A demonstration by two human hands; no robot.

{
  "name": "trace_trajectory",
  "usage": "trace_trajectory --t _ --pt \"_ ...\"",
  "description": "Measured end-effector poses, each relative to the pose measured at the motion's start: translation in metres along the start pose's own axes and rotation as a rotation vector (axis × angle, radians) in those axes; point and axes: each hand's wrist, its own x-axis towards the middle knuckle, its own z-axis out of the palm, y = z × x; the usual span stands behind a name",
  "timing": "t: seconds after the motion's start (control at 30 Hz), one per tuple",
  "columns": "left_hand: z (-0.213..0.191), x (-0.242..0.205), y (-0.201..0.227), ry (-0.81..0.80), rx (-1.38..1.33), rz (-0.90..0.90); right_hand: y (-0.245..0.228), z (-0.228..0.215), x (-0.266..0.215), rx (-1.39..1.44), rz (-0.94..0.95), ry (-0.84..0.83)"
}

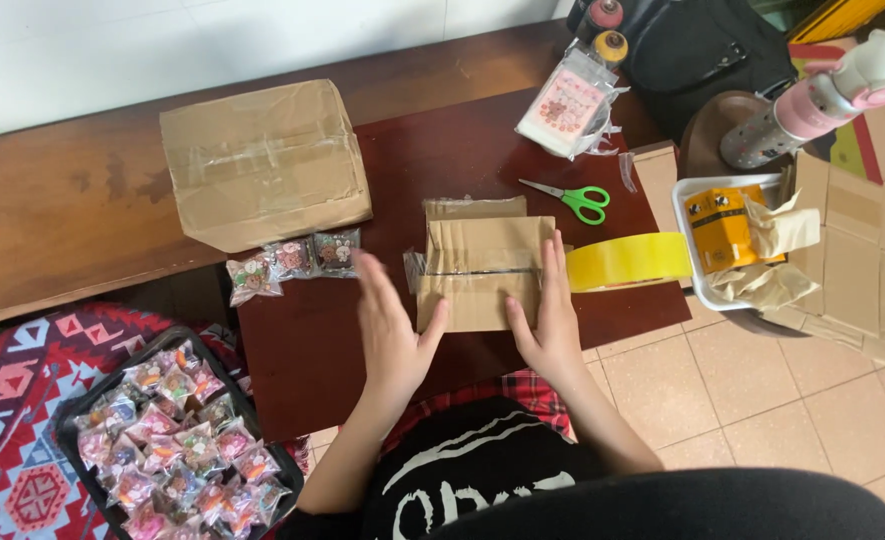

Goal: Folding small cardboard boxes, packing individual treats, and sealing them using clear packing tape and scissors.

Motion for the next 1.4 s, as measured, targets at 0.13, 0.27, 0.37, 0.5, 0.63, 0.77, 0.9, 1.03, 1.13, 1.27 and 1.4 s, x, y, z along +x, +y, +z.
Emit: trace_trajectory --t 0.13,0.27,0.37,0.5,0.63,0.77,0.9,1.03,1.13,1.27,1.4 --pt "-0.006 0.020 0.029 -0.022 0.214 0.207 -0.006 -0.004 0.008 0.033 -0.124 -0.002" --pt "0.008 0.016 0.032 -0.232 0.331 0.409 0.010 -0.020 0.017 0.112 -0.100 -0.097" --pt "0.013 0.013 0.031 -0.259 0.368 0.417 0.013 -0.050 0.039 0.076 -0.081 -0.082" --pt "0.016 0.012 0.038 -0.218 0.390 0.379 -0.001 -0.083 0.083 -0.398 0.126 -0.184" --pt "0.028 0.012 0.041 -0.187 0.399 0.357 0.070 -0.059 0.127 -0.704 0.171 -0.424" --pt "0.032 0.015 0.045 -0.173 0.466 0.367 0.091 -0.034 0.156 -0.889 0.272 -0.772" --pt "0.029 0.004 0.045 -0.213 0.527 0.386 0.137 -0.031 0.181 -0.675 0.286 -0.863" --pt "0.033 -0.003 0.044 -0.200 0.582 0.384 0.236 -0.009 0.195 -0.784 0.274 -0.752" --pt "0.037 -0.005 0.043 -0.174 0.592 0.372 0.221 -0.007 0.192 -0.926 0.228 -0.895" --pt "0.037 -0.004 0.042 -0.132 0.617 0.359 0.216 0.015 0.191 -1.061 0.117 -0.873" --pt "0.033 -0.002 0.040 -0.129 0.612 0.361 0.184 0.028 0.205 -1.214 0.143 -0.989"
